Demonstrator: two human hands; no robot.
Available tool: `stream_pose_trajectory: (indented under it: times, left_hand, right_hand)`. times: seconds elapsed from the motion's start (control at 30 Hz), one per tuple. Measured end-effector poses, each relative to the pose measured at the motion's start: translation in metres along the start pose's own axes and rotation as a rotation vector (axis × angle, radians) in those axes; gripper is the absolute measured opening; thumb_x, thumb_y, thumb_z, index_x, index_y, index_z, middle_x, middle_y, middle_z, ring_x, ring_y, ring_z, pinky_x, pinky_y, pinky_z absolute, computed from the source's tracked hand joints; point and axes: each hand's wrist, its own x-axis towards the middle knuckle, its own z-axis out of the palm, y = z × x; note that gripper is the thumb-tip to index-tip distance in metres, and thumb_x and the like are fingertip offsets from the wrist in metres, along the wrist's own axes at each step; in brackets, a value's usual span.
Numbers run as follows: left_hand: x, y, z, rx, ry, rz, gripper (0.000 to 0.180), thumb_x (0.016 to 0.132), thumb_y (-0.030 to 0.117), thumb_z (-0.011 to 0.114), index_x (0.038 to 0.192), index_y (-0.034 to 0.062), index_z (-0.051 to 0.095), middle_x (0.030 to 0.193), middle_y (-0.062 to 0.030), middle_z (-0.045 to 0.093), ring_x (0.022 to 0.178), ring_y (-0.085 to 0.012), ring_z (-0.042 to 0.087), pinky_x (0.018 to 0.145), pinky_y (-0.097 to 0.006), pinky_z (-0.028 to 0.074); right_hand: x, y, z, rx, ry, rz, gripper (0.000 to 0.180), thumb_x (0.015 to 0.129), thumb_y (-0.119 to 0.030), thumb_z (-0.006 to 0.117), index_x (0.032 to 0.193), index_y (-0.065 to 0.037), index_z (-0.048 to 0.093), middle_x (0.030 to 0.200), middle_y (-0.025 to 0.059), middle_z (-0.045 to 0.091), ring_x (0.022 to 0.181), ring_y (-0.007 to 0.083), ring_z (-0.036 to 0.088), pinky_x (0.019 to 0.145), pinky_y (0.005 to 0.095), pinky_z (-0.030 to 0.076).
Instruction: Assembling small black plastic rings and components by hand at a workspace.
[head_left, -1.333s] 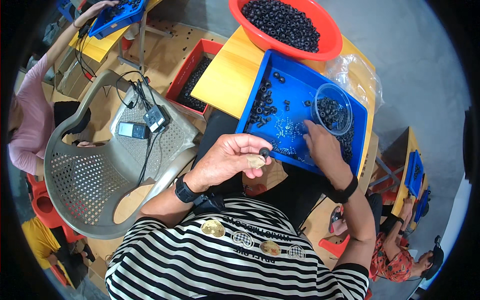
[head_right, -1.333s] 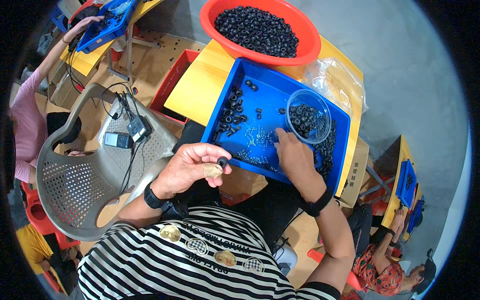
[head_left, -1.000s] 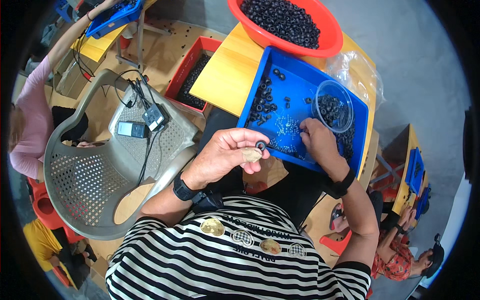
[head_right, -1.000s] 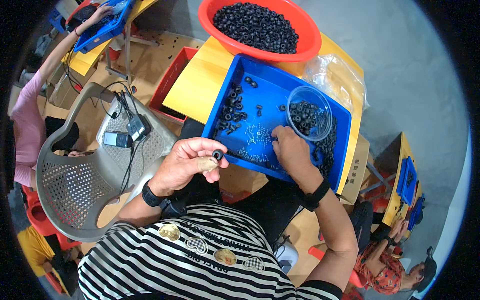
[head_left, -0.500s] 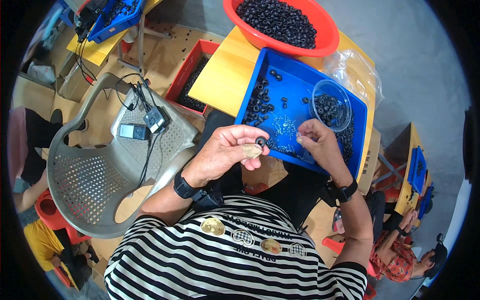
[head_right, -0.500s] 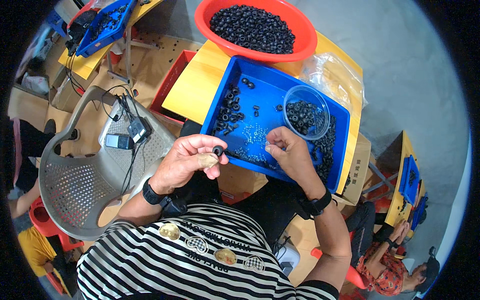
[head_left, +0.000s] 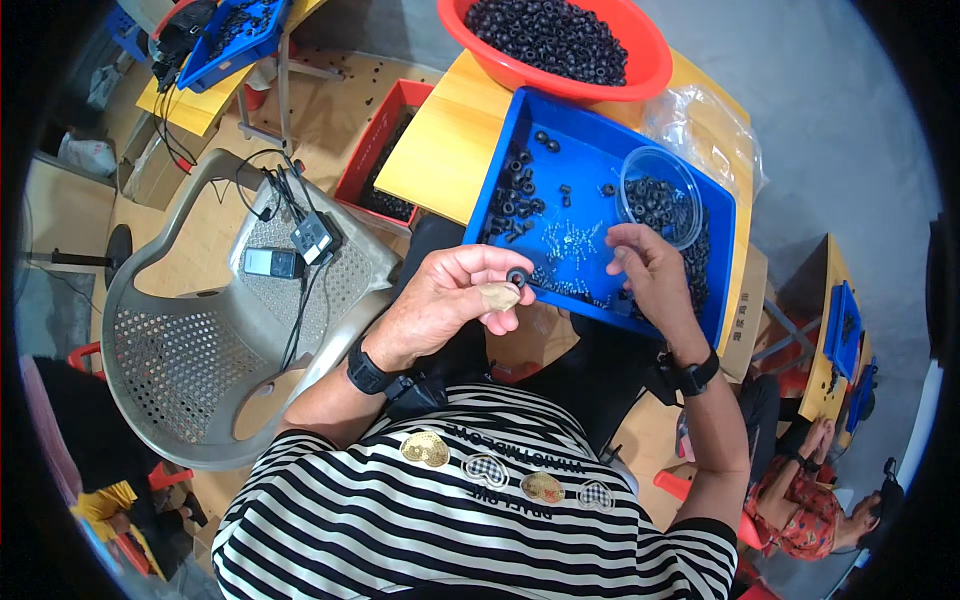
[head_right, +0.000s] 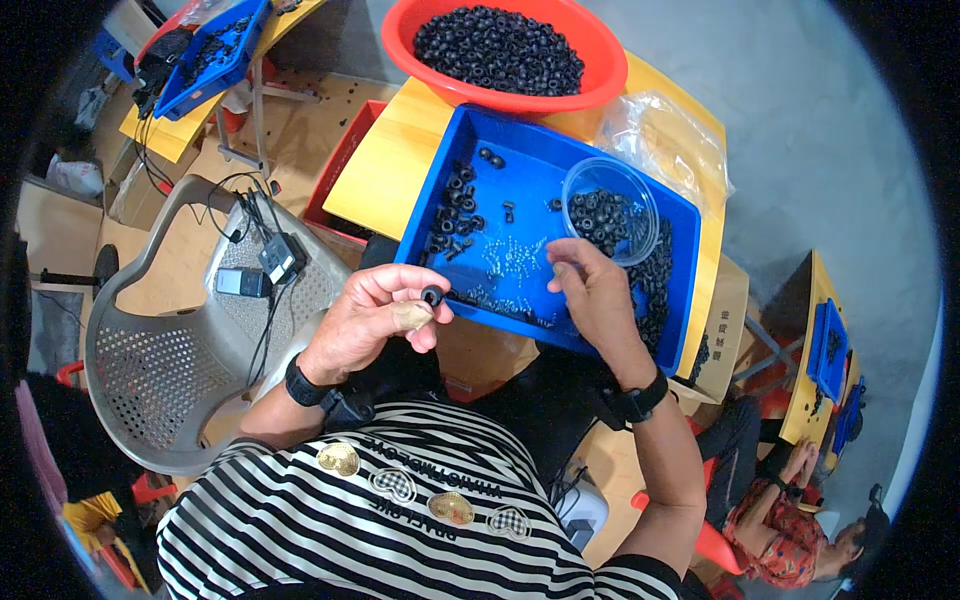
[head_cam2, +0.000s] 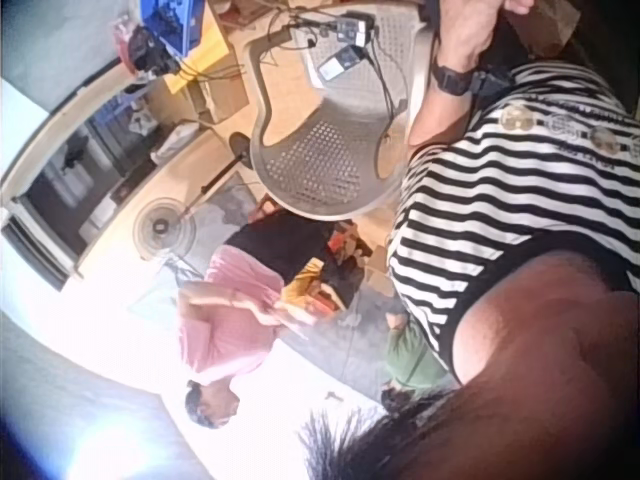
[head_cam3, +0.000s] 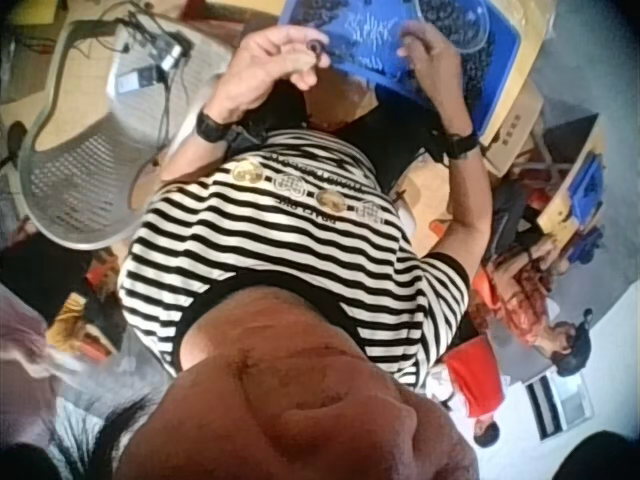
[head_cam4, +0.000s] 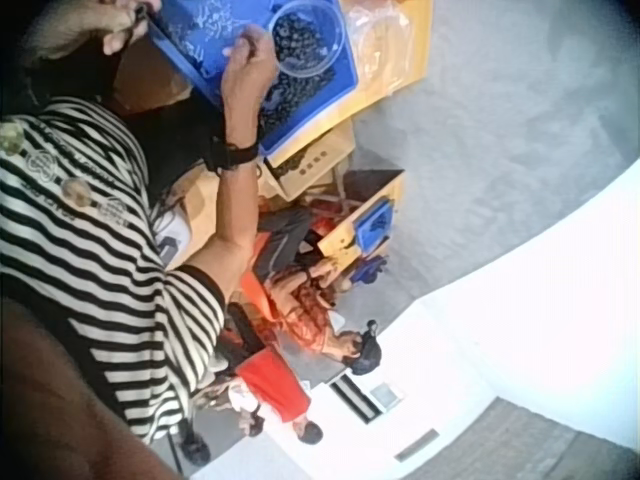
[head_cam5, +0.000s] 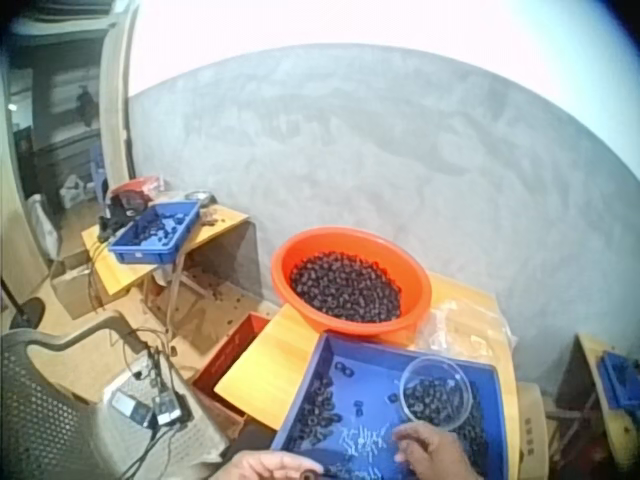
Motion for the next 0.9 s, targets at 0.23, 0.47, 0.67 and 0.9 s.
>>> stream_pose_trajectory:
  times: [0.23, 0.47, 0.67, 0.9]
  left_hand:
    - [-0.001, -0.001, -0.004, -0.027, -0.006, -0.014, 0.028, 0.086, 0.005, 0.057, 0.113, -0.0001, 0.055, 0.092, -0.0099, 0.064, 0.068, -0.0092, 0.062, 0.061, -0.021, 0.053]
    - [-0.001, -0.002, -0.006, -0.040, -0.010, -0.013, 0.027, 0.086, 0.005, 0.058, 0.112, -0.0005, 0.055, 0.091, -0.0107, 0.065, 0.069, -0.0097, 0.062, 0.062, -0.021, 0.053]
    - [-0.001, -0.002, -0.008, -0.033, 0.008, -0.013, 0.025, 0.085, 0.006, 0.059, 0.109, -0.0007, 0.056, 0.090, -0.0115, 0.065, 0.069, -0.0105, 0.063, 0.062, -0.022, 0.053]
    - [-0.002, 0.002, -0.005, -0.044, 0.038, -0.027, 0.023, 0.084, 0.004, 0.059, 0.106, -0.0005, 0.057, 0.089, -0.0118, 0.065, 0.068, -0.0112, 0.063, 0.061, -0.021, 0.053]
  right_hand:
    - [0.001, 0.013, -0.010, -0.428, -0.045, -0.145, 0.013, 0.082, -0.002, 0.055, 0.094, -0.002, 0.061, 0.078, 0.0073, 0.063, 0.068, 0.0134, 0.061, 0.058, 0.0259, 0.047]
    - [0.011, 0.003, 0.004, -0.602, -0.091, -0.150, 0.018, 0.076, -0.010, 0.060, 0.094, -0.007, 0.062, 0.084, 0.0144, 0.063, 0.079, 0.0309, 0.062, 0.070, 0.0394, 0.048]
    - [0.019, 0.008, 0.008, -0.658, -0.113, -0.212, 0.013, 0.075, -0.010, 0.060, 0.088, -0.007, 0.062, 0.083, 0.0137, 0.063, 0.078, 0.0307, 0.061, 0.067, 0.0393, 0.048]
    - [0.013, 0.005, 0.010, -0.508, -0.069, -0.221, 0.012, 0.074, -0.005, 0.059, 0.085, -0.004, 0.061, 0.077, 0.0133, 0.063, 0.069, 0.0278, 0.062, 0.062, 0.0351, 0.049]
